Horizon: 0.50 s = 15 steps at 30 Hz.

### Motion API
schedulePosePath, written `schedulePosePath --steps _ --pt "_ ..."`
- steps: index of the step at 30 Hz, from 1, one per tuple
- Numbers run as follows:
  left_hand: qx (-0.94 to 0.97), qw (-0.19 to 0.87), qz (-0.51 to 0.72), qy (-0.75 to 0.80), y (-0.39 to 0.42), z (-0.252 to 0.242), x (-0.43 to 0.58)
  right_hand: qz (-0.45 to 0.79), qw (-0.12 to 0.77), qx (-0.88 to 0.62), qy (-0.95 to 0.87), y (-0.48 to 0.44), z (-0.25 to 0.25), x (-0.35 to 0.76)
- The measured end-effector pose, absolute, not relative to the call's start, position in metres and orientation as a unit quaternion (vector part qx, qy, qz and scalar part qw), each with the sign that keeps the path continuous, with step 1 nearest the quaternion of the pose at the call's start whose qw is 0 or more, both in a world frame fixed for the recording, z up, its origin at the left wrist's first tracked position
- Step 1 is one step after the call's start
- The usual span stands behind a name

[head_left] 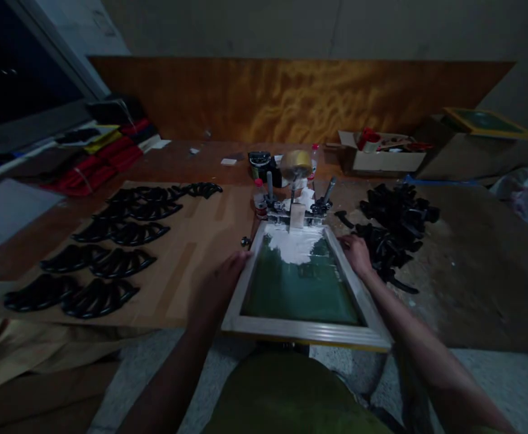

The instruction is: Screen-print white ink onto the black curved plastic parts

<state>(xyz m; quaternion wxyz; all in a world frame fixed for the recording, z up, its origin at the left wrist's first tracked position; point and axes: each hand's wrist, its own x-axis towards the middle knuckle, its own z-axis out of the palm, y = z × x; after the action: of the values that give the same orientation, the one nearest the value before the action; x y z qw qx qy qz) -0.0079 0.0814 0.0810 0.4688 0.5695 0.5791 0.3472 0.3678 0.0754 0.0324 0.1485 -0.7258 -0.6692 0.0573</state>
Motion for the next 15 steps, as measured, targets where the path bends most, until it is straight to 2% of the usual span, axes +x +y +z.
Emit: schedulePosePath --steps 3,5,7,11,15 --pt "0.543 0.498 0.314 0.598 0.068 0.051 -0.010 0.007 0.230 -0.711 -0.665 0.101 0.053 0.359" --pt "0.532 0.503 0.314 0.604 0.065 0.031 -0.006 -0.005 0.251 -0.653 -0.715 0.122 0.064 0.333" --pt "0.531 0.504 0.316 0.603 0.066 0.014 -0.003 0.013 0.206 -0.614 -0.762 0.139 0.072 0.304" --pt "0.531 0.522 0.319 0.586 0.070 -0.007 -0.003 0.076 0.058 -0.622 -0.777 0.145 0.073 0.270" --pt "0.523 0.534 0.335 0.574 0.070 -0.018 -0.006 0.074 0.018 -0.550 -0.832 0.106 0.062 0.270"
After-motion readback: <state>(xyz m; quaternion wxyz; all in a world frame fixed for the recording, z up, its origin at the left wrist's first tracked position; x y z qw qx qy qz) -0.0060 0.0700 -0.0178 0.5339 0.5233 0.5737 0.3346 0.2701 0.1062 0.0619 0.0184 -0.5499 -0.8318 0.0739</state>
